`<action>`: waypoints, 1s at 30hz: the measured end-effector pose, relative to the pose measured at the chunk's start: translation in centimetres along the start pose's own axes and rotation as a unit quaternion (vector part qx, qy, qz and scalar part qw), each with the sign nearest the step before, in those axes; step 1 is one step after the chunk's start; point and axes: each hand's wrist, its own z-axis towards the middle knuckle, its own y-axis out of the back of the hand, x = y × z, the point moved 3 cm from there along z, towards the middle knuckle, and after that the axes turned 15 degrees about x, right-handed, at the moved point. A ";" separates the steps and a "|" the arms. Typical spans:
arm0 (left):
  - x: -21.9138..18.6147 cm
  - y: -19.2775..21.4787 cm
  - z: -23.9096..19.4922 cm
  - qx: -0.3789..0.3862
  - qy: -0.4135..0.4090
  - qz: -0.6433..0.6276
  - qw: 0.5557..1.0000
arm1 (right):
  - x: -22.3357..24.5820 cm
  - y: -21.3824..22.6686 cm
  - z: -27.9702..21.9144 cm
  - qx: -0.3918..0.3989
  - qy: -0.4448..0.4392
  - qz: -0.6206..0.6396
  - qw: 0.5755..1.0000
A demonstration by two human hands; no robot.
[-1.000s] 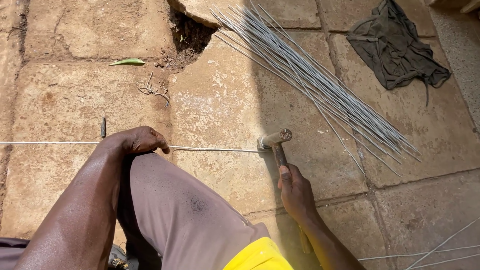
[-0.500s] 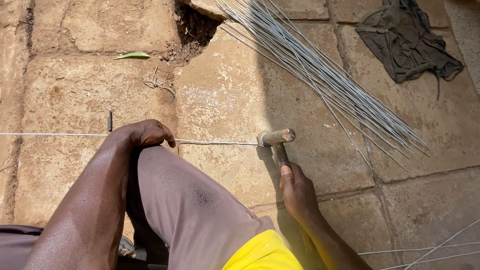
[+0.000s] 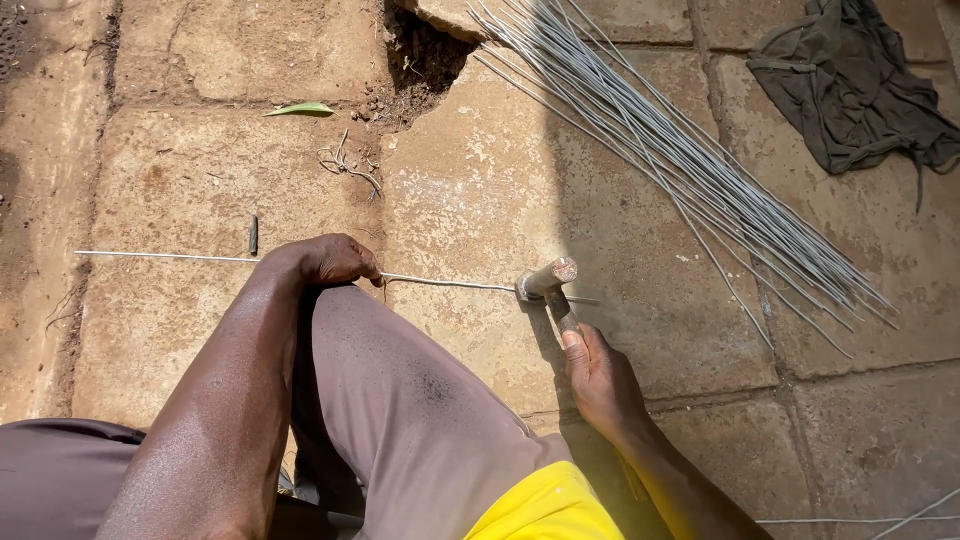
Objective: Straightening thin metal rods by tapping them with a hammer against a stone surface
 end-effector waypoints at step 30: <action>1.6 0.8 2.7 -0.003 -0.003 0.065 0.998 | 5.1 0.3 -1.1 0.019 0.060 0.021 0.998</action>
